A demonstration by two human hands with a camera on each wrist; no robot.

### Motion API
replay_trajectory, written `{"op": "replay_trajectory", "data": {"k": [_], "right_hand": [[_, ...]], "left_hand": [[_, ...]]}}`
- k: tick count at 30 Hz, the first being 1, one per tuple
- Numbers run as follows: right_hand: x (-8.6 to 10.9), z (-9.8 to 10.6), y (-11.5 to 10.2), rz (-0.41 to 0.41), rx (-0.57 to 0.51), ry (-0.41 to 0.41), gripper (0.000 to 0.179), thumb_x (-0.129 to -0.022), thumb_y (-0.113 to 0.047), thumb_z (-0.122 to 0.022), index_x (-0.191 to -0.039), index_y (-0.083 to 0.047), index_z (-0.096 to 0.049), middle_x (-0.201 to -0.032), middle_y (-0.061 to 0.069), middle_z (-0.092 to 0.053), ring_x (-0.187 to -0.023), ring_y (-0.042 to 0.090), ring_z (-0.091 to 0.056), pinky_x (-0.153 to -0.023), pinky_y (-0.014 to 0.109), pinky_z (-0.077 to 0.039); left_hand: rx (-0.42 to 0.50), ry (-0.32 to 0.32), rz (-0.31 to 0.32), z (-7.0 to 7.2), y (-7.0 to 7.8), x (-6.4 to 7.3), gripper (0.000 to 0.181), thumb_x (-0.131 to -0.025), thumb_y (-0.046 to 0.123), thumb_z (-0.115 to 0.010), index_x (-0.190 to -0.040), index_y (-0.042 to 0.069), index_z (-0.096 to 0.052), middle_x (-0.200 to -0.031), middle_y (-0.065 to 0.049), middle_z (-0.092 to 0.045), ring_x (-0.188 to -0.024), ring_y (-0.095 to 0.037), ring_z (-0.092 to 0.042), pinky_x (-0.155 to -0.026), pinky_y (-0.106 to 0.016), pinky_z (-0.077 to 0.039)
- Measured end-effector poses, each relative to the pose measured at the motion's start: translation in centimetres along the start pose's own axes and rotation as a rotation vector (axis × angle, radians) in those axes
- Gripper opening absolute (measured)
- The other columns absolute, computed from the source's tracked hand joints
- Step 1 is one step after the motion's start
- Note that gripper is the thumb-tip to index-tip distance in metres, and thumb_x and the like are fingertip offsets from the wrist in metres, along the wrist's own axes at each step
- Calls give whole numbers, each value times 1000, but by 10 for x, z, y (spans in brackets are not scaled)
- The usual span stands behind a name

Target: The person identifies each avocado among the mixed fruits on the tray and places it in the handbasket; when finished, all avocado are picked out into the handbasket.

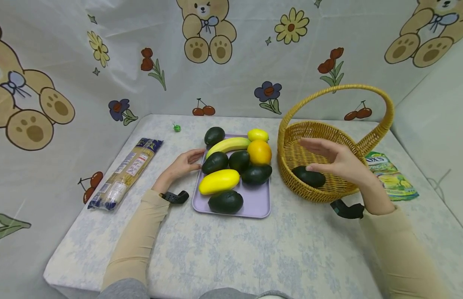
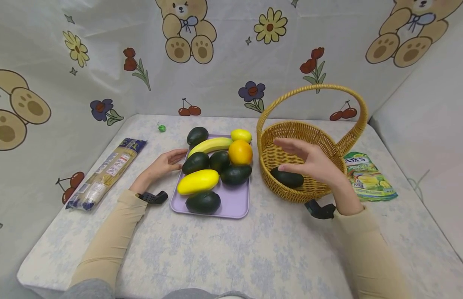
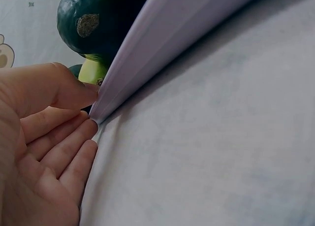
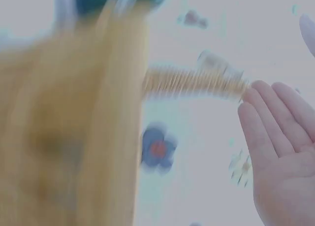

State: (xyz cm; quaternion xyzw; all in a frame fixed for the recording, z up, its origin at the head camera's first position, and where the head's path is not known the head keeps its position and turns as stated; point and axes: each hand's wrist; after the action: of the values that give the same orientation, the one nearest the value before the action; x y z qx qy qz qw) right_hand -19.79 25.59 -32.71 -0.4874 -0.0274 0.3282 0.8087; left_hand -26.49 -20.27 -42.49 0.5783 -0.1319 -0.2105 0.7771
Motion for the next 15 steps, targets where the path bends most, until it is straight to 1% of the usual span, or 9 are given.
{"op": "replay_trajectory", "data": {"k": [2,3,5,6,11,13,15], "right_hand": [[-6,-14,-8,101,-41,-14,65,-77,13,-70,-136,3,-46,-138,19,-46,-126,17,-45,-101,21,-39],[-9,-22,-11,138,-50,-29,65,-76,13,-70,-136,4,-46,-138,20,-46,-126,17,-45,-102,22,-39],[-16,-39,-16,188,-64,-66,65,-76,12,-71,-135,4,-46,-137,22,-46,-126,21,-46,-103,26,-39],[-20,-47,-18,199,-72,-86,64,-77,11,-71,-135,4,-46,-137,22,-46,-126,22,-45,-104,28,-38],[-37,-91,-20,179,-129,-169,62,-79,1,-74,-135,0,-48,-137,14,-49,-125,30,-46,-105,38,-38],[-42,-108,-18,159,-134,-196,62,-79,-4,-75,-136,-4,-49,-137,9,-50,-123,29,-48,-104,38,-39],[-45,-123,-17,144,-140,-224,62,-80,-9,-76,-135,-5,-50,-136,7,-51,-122,30,-49,-103,38,-41]], "left_hand": [[7,-5,2,-1,8,2,57,-86,-16,-52,-138,-18,-29,-144,-32,-29,-134,-43,-27,-110,-50,-25],[5,-6,4,-1,9,3,58,-86,-15,-52,-138,-18,-28,-144,-32,-28,-134,-43,-27,-109,-50,-26],[1,-9,7,-2,10,3,57,-86,-15,-52,-138,-18,-28,-145,-32,-28,-134,-42,-26,-109,-51,-26],[0,-10,8,-2,10,3,57,-86,-15,-51,-139,-18,-28,-145,-32,-28,-134,-42,-26,-109,-51,-26],[3,-10,2,-1,9,3,57,-86,-17,-50,-139,-17,-28,-145,-32,-28,-134,-42,-26,-109,-51,-26],[-1,-9,1,-1,8,2,57,-86,-17,-50,-138,-18,-28,-145,-32,-28,-134,-42,-26,-109,-51,-26],[-1,-9,5,-1,8,2,57,-86,-17,-50,-139,-17,-28,-145,-32,-28,-134,-42,-27,-110,-51,-26]]}}
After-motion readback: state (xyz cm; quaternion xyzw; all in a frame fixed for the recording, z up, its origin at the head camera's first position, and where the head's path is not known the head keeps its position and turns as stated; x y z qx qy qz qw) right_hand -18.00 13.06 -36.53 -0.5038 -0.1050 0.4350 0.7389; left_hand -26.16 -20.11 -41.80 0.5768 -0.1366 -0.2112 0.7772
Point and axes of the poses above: each hand's wrist, its own x-axis away from the middle knuckle, its own z-axis out of the back of the hand, y = z × x
